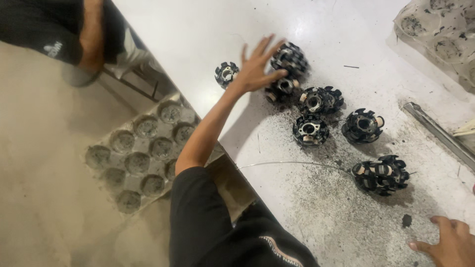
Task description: The person uses a handheld tool to work on the center hub of black impeller parts one at a time on a workbench, with visible smoke at one point, then arranges the parts into rows on the bench.
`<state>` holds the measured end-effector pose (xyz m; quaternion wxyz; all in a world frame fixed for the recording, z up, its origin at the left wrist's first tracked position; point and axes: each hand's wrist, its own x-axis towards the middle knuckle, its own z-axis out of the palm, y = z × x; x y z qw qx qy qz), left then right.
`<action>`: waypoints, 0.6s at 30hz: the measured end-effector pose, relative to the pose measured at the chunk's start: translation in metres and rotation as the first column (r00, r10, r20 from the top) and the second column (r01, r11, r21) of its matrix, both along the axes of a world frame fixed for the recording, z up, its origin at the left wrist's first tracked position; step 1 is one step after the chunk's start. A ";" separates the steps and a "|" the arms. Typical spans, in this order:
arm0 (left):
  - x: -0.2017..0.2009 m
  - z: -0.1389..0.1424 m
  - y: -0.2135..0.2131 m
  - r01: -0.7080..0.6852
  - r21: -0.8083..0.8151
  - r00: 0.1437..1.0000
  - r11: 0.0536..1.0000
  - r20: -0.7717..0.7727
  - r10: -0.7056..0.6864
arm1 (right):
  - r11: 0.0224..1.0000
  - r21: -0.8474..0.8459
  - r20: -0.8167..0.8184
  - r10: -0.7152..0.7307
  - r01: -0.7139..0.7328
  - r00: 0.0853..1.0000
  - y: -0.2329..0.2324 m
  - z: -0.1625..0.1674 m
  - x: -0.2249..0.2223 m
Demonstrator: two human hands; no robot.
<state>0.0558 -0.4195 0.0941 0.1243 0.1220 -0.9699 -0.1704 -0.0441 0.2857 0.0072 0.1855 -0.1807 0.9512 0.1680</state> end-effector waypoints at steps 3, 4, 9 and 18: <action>0.045 -0.014 -0.029 -0.427 -0.029 0.904 0.904 -0.026 0.427 | 0.907 0.259 0.071 0.324 -0.331 0.943 0.002 0.013 0.000; 0.053 -0.022 -0.030 -0.417 -0.038 0.907 0.908 0.039 0.419 | 0.806 0.332 0.123 0.478 -0.490 0.870 0.001 0.015 0.000; 0.054 -0.056 0.010 -0.155 0.427 0.985 0.891 -0.007 0.175 | 0.998 -0.049 -0.031 0.033 -0.035 0.999 -0.006 0.008 -0.003; 0.012 -0.049 0.104 -0.132 0.216 0.991 0.967 0.033 0.128 | 0.961 -0.275 -0.086 -0.005 -0.019 0.996 0.034 0.035 -0.027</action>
